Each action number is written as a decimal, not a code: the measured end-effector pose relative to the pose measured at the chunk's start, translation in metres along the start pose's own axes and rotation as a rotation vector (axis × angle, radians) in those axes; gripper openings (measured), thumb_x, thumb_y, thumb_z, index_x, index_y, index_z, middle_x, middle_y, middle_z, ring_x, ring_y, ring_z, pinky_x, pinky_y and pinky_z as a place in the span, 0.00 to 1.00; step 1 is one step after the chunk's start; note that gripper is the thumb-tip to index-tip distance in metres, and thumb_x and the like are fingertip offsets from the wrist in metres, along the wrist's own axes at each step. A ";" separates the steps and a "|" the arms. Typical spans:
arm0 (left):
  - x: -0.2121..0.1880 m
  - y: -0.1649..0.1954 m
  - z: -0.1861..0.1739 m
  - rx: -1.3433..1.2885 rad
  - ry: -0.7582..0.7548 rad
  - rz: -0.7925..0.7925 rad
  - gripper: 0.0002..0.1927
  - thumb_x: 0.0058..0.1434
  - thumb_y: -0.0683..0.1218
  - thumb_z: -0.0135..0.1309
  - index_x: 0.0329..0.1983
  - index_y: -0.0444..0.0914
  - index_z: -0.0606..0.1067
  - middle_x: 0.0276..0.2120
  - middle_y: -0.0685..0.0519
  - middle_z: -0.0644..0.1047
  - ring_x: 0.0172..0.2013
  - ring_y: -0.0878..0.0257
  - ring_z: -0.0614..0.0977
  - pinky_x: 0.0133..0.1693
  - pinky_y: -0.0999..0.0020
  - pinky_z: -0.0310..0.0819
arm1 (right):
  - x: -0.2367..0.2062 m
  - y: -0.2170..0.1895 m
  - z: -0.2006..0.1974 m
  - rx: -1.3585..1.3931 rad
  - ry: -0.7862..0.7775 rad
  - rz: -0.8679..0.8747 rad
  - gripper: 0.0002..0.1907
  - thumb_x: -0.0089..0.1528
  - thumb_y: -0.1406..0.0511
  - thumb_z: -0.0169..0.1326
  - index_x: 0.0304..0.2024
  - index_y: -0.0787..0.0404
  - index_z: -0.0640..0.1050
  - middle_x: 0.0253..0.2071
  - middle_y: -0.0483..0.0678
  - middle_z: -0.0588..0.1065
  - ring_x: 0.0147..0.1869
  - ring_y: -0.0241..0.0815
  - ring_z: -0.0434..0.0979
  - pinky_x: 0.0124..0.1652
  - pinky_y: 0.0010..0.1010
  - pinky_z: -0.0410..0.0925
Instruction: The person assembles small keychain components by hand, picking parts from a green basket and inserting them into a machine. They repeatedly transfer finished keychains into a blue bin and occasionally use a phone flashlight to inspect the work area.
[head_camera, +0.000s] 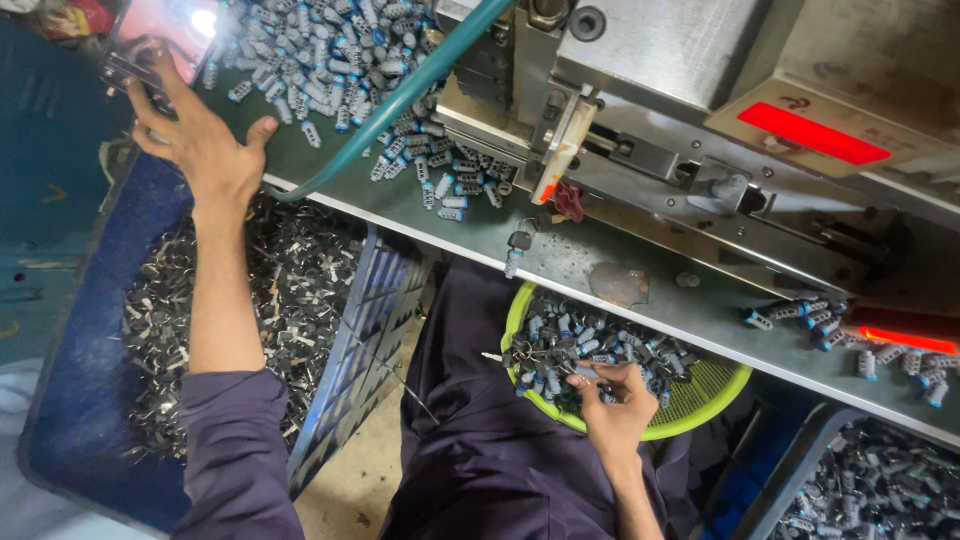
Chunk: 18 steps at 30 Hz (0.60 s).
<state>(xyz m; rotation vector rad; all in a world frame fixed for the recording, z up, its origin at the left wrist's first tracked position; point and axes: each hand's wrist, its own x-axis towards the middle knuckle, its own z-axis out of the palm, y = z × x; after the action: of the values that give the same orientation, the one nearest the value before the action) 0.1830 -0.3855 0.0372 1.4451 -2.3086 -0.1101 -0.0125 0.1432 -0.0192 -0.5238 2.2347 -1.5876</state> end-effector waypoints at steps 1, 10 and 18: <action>0.001 -0.003 0.003 0.002 0.009 0.006 0.72 0.54 0.90 0.42 0.83 0.35 0.42 0.76 0.26 0.43 0.79 0.34 0.40 0.74 0.29 0.30 | 0.000 -0.001 0.000 0.045 -0.008 -0.012 0.13 0.54 0.79 0.63 0.34 0.69 0.71 0.40 0.57 0.82 0.41 0.37 0.82 0.40 0.24 0.75; -0.006 -0.013 0.010 -0.027 -0.024 -0.014 0.68 0.56 0.81 0.48 0.84 0.34 0.41 0.75 0.24 0.46 0.76 0.33 0.45 0.71 0.31 0.28 | 0.001 -0.011 -0.006 -0.022 0.035 -0.150 0.09 0.54 0.81 0.61 0.31 0.70 0.74 0.37 0.59 0.83 0.41 0.41 0.85 0.42 0.27 0.76; -0.005 -0.010 0.005 0.021 0.030 0.124 0.65 0.59 0.75 0.52 0.83 0.31 0.41 0.80 0.35 0.50 0.76 0.37 0.47 0.69 0.35 0.29 | 0.003 -0.016 -0.006 0.014 0.008 -0.096 0.09 0.55 0.81 0.58 0.32 0.71 0.73 0.38 0.58 0.83 0.39 0.39 0.87 0.40 0.26 0.77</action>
<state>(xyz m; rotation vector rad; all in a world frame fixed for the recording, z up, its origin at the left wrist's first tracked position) 0.1919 -0.3863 0.0280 1.3000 -2.3749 -0.0278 -0.0167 0.1415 -0.0022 -0.6307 2.2336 -1.6528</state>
